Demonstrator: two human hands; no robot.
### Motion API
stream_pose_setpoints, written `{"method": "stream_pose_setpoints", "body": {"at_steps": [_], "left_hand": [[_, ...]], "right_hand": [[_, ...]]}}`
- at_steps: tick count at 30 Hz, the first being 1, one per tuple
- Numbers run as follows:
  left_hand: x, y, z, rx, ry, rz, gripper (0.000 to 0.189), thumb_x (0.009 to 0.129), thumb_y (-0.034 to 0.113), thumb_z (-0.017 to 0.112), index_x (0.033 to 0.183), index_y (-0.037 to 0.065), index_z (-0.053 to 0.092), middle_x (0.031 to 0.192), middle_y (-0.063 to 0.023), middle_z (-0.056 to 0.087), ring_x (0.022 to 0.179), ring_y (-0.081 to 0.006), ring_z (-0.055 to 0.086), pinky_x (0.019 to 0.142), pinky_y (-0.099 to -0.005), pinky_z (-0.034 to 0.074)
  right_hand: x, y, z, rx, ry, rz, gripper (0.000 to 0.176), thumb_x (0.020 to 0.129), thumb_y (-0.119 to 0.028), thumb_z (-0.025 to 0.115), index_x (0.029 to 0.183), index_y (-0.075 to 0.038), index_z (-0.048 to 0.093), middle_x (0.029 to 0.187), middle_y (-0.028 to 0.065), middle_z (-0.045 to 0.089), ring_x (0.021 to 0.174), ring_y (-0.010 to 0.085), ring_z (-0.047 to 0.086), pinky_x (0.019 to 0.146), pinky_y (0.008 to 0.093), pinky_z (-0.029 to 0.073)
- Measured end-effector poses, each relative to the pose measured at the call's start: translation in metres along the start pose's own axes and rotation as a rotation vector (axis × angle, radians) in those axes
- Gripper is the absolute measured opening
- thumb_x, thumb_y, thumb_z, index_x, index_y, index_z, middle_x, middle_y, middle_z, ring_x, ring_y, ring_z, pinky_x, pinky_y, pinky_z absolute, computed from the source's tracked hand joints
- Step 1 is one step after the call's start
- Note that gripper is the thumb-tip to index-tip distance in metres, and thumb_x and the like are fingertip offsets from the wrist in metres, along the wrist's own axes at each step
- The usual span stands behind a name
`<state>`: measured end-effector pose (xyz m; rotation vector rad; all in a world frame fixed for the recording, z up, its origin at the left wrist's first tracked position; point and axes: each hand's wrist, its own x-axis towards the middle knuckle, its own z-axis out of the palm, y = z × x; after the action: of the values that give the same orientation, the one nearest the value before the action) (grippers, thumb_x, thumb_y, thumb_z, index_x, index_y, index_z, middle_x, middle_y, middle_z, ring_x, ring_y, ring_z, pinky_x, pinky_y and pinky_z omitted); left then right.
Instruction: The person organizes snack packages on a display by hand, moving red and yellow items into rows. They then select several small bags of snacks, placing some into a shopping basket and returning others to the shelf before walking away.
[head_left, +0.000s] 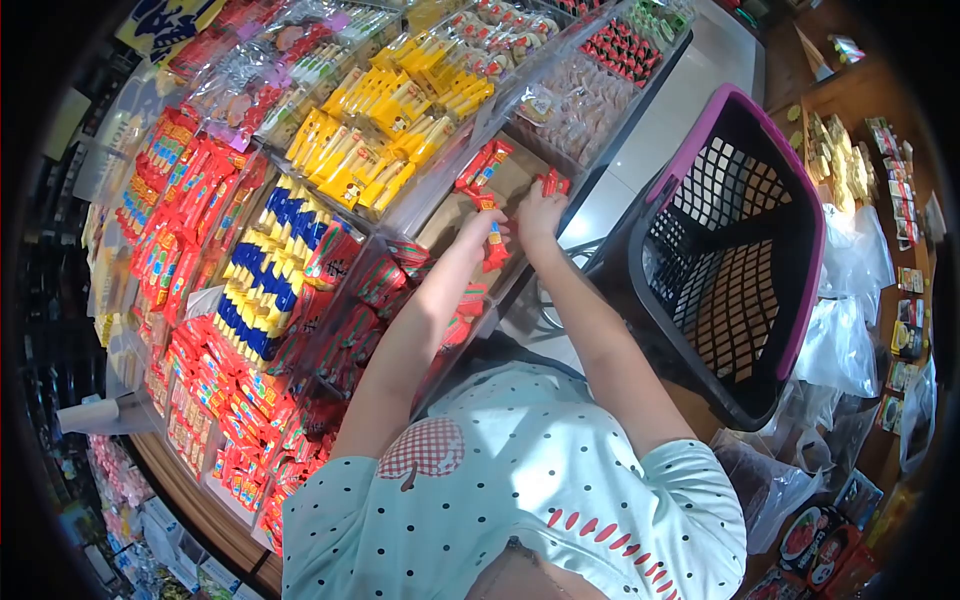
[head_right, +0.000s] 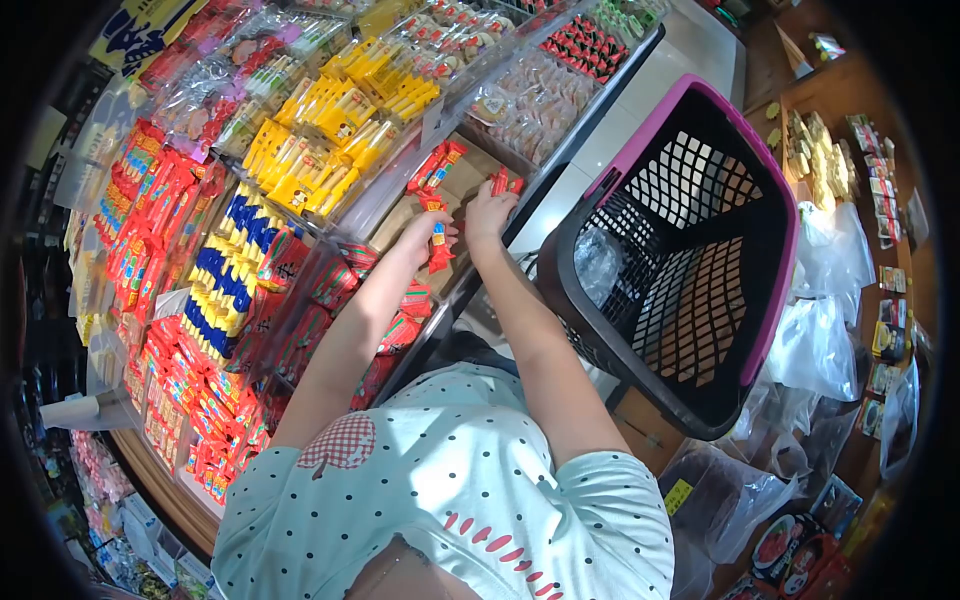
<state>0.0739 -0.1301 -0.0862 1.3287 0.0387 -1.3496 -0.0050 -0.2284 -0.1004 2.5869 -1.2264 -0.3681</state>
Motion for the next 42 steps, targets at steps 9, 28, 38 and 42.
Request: {"method": "stream_pose_setpoints", "body": {"at_steps": [9, 28, 38, 42], "left_hand": [[0.054, 0.029, 0.01, 0.985, 0.299, 0.596, 0.054, 0.075, 0.023, 0.067, 0.117, -0.005, 0.047, 0.108, -0.0235, 0.058, 0.1, -0.0333, 0.06, 0.087, -0.0422, 0.047], [0.083, 0.045, 0.045, 1.608, 0.151, 0.861, 0.067, 0.083, 0.023, 0.059, 0.137, -0.002, 0.028, 0.123, -0.0244, 0.042, 0.111, -0.0401, 0.044, 0.092, -0.0457, 0.042], [0.053, 0.042, 0.015, 1.851, -0.209, 0.957, 0.076, 0.075, 0.011, 0.059, 0.143, 0.005, 0.023, 0.15, -0.0138, 0.018, 0.138, -0.0306, 0.019, 0.109, -0.05, 0.021], [0.061, 0.024, 0.003, 2.046, -0.154, 1.023, 0.081, 0.076, 0.018, 0.059, 0.145, 0.005, 0.018, 0.152, -0.0125, 0.014, 0.14, -0.0285, 0.015, 0.11, -0.0487, 0.018]], "right_hand": [[-0.004, 0.031, -0.034, 0.492, 0.395, 0.156, 0.024, 0.076, -0.011, 0.06, 0.099, -0.003, 0.063, 0.126, 0.014, 0.048, 0.086, 0.0366, 0.059, 0.071, 0.0438, 0.048], [0.006, -0.013, 0.007, 1.19, 0.391, 0.318, 0.037, 0.083, -0.018, 0.058, 0.115, -0.002, 0.051, 0.138, 0.0232, 0.034, 0.12, 0.0444, 0.04, 0.098, 0.0521, 0.032], [-0.01, -0.012, 0.004, 0.843, 0.223, 0.148, 0.043, 0.077, -0.013, 0.057, 0.118, -0.002, 0.055, 0.147, 0.0202, 0.022, 0.133, 0.0542, 0.006, 0.104, 0.0636, 0.012], [-0.011, -0.009, 0.01, 0.47, 0.271, 0.001, 0.048, 0.078, -0.012, 0.054, 0.126, -0.005, 0.052, 0.143, 0.0203, 0.031, 0.134, 0.0464, 0.018, 0.104, 0.064, 0.013]]}}
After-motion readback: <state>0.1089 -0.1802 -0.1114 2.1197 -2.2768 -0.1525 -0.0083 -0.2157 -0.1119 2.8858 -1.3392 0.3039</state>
